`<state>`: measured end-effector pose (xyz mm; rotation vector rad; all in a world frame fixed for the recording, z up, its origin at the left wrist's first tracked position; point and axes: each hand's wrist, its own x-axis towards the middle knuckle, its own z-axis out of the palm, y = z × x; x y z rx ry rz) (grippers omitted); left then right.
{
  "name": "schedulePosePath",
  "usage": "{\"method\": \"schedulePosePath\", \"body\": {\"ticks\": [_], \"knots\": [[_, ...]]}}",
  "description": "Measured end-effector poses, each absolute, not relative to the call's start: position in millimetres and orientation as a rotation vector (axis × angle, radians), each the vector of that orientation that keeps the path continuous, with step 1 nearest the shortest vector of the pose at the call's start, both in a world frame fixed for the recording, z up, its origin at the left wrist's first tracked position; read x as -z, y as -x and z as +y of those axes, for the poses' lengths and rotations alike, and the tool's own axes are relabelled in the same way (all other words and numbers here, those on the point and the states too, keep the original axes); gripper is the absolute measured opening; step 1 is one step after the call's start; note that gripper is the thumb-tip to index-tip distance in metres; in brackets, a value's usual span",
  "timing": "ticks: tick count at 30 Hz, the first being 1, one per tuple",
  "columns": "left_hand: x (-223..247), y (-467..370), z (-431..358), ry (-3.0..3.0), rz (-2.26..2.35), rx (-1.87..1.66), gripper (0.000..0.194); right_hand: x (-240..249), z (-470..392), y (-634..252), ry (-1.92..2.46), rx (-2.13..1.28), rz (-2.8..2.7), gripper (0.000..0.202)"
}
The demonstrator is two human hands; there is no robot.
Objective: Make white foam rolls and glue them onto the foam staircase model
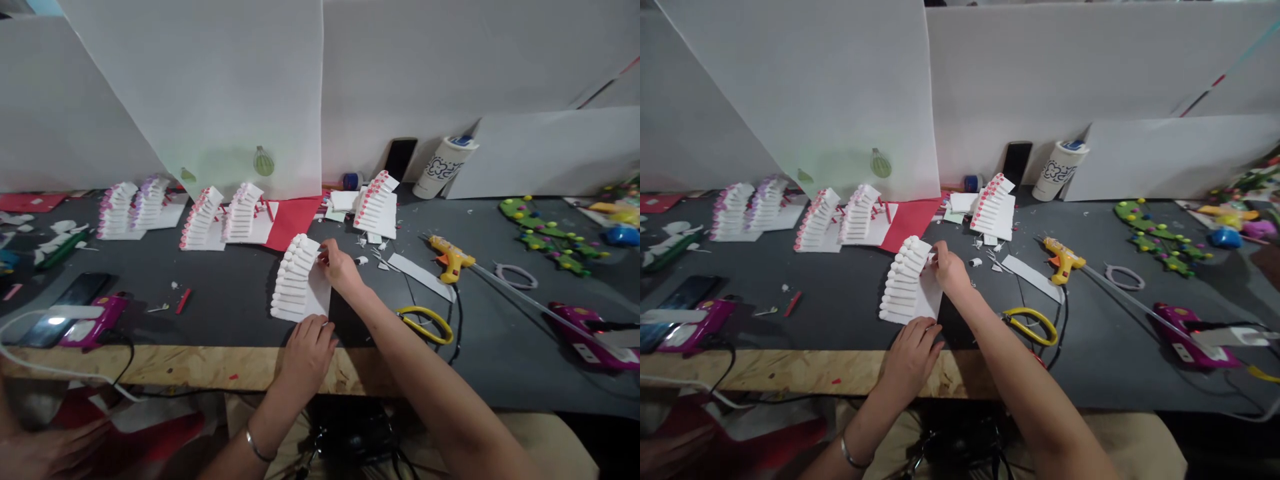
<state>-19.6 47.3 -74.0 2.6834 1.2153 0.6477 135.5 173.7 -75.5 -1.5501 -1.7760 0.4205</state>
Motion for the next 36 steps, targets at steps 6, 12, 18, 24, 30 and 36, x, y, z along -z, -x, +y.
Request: {"method": "schedulePosePath", "body": {"ticks": [6,12,18,24,30,36], "knots": [[76,20,47,-2.698,1.215,-0.646,0.02,74,175,-134,1.59,-0.378,-1.796,0.03],[72,20,47,-2.671,1.223,-0.643,0.019,74,176,-132,1.645,-0.362,-1.786,0.029],[71,19,47,-2.682,1.228,-0.619,0.019,73,174,-130,1.683,-0.362,-1.767,0.027],[69,20,46,-2.64,1.219,-0.631,0.018,70,173,-130,1.695,-0.383,-1.754,0.032],[70,20,47,-2.642,1.224,-0.632,0.018,67,171,-136,1.72,-0.442,-1.724,0.034],[72,21,48,-2.658,1.214,-0.666,0.019,59,170,-141,1.796,-0.446,-1.753,0.014]]}}
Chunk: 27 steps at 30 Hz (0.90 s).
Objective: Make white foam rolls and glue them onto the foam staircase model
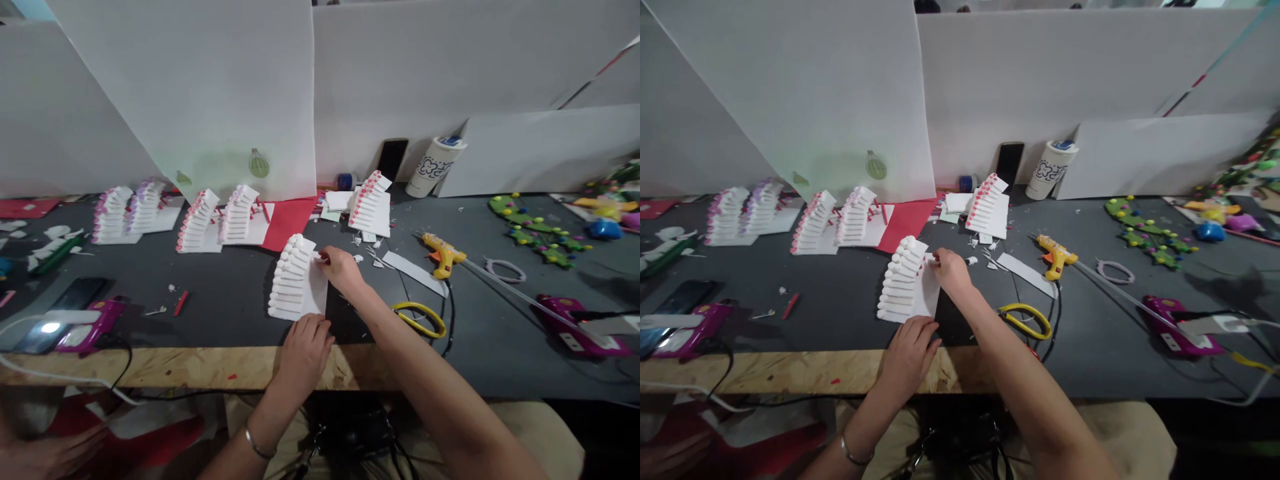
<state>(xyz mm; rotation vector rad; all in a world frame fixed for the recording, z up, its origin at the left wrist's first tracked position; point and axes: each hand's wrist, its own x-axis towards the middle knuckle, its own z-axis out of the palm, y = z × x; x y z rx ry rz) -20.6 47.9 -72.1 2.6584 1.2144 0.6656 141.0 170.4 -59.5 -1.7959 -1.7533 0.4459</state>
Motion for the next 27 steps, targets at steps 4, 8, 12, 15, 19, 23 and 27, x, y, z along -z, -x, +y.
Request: {"method": "schedulePosePath", "body": {"ticks": [4,8,12,15,19,23,27], "knots": [[72,21,48,-2.653,1.204,-0.673,0.019,56,173,-138,1.832,-0.44,-1.786,0.012],[72,21,49,-2.663,1.211,-0.647,0.02,57,174,-135,1.85,-0.448,-1.791,0.014],[73,21,49,-2.662,1.221,-0.648,0.019,55,173,-137,1.834,-0.479,-1.769,0.017],[72,21,49,-2.674,1.211,-0.654,0.019,51,169,-141,1.795,-0.532,-1.748,0.029],[71,21,49,-2.697,1.21,-0.64,0.019,48,167,-140,1.731,-0.659,-1.74,0.031],[70,21,48,-2.685,1.231,-0.62,0.019,48,169,-135,1.715,-0.727,-1.689,0.024],[70,21,47,-2.67,1.226,-0.611,0.019,49,169,-134,1.691,-0.745,-1.622,0.017]]}}
